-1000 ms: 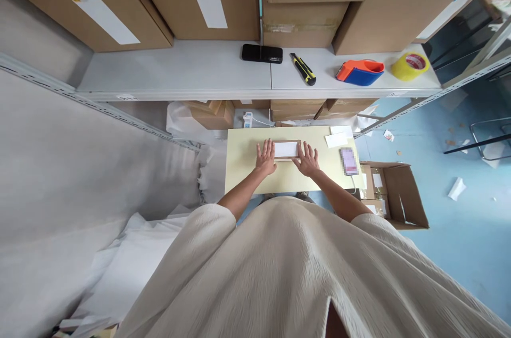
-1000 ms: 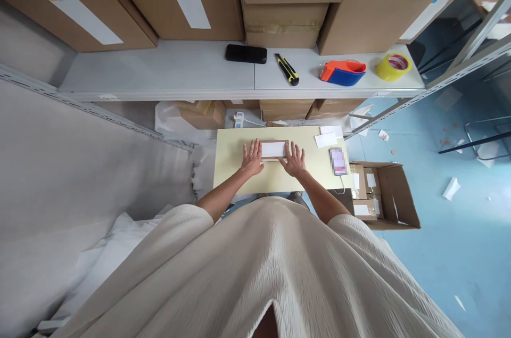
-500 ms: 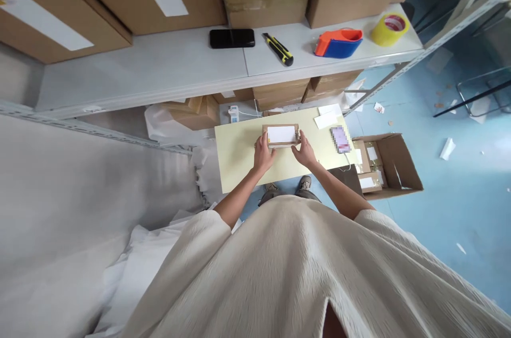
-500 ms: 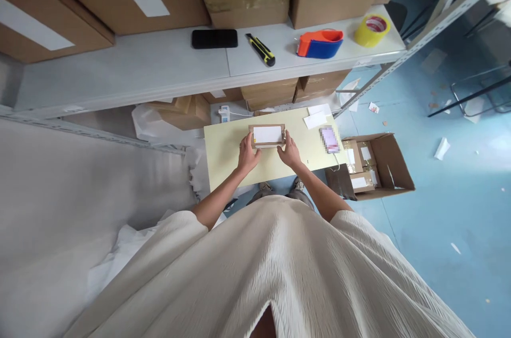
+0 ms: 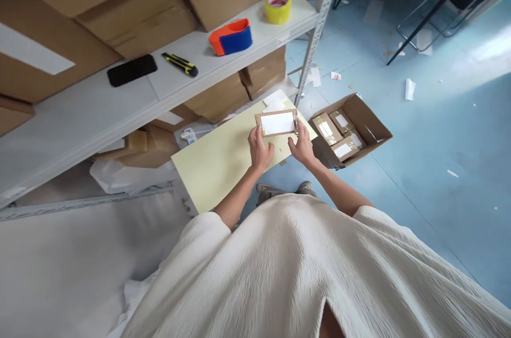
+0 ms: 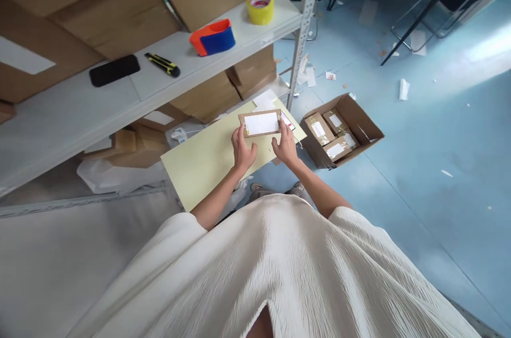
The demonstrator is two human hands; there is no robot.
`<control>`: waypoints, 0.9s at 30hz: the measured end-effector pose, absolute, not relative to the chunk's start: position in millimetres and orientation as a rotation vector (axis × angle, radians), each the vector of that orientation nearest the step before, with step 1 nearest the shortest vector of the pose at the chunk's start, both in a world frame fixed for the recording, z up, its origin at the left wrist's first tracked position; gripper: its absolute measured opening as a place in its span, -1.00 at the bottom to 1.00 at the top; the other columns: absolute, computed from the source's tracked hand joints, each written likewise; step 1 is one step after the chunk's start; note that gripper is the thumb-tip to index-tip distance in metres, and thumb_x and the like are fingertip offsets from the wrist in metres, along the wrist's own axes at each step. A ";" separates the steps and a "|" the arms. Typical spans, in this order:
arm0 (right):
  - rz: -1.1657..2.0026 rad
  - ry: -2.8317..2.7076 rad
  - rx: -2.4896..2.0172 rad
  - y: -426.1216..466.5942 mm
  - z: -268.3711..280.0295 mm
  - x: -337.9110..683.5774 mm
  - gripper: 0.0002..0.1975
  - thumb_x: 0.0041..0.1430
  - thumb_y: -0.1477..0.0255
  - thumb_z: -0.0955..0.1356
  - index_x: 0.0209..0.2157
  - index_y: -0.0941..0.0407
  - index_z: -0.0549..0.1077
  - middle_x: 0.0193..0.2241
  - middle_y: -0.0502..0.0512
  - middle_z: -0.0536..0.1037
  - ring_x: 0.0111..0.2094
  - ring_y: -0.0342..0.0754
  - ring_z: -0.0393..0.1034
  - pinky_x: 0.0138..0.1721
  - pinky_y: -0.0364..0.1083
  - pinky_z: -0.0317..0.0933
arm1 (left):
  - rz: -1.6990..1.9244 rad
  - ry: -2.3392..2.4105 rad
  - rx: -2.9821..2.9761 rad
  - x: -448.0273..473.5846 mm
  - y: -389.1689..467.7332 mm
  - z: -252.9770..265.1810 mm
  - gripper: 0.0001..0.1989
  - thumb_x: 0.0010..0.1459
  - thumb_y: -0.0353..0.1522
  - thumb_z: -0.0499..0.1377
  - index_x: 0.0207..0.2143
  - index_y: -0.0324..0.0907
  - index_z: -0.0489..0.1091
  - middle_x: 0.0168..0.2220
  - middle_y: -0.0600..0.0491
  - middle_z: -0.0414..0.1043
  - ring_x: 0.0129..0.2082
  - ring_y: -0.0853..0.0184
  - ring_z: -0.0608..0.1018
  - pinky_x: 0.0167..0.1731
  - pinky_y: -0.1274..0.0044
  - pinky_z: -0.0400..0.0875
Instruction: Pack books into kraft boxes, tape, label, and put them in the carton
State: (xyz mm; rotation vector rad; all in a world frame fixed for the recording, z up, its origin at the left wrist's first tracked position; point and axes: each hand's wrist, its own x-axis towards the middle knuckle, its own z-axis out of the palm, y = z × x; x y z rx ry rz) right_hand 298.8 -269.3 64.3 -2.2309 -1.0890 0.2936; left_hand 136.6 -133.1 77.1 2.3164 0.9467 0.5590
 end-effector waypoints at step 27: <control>0.598 -0.147 -2.575 -507.5 4.6 462.5 0.21 0.27 0.35 0.41 0.69 0.20 -0.40 0.39 0.56 0.35 0.34 0.45 0.37 0.31 0.28 0.37 | -0.181 0.367 2.080 387.0 -289.3 19.0 -0.19 0.23 -0.49 0.23 0.54 -0.14 0.28 0.55 -0.24 0.23 0.57 -0.09 0.33 0.58 0.10 0.25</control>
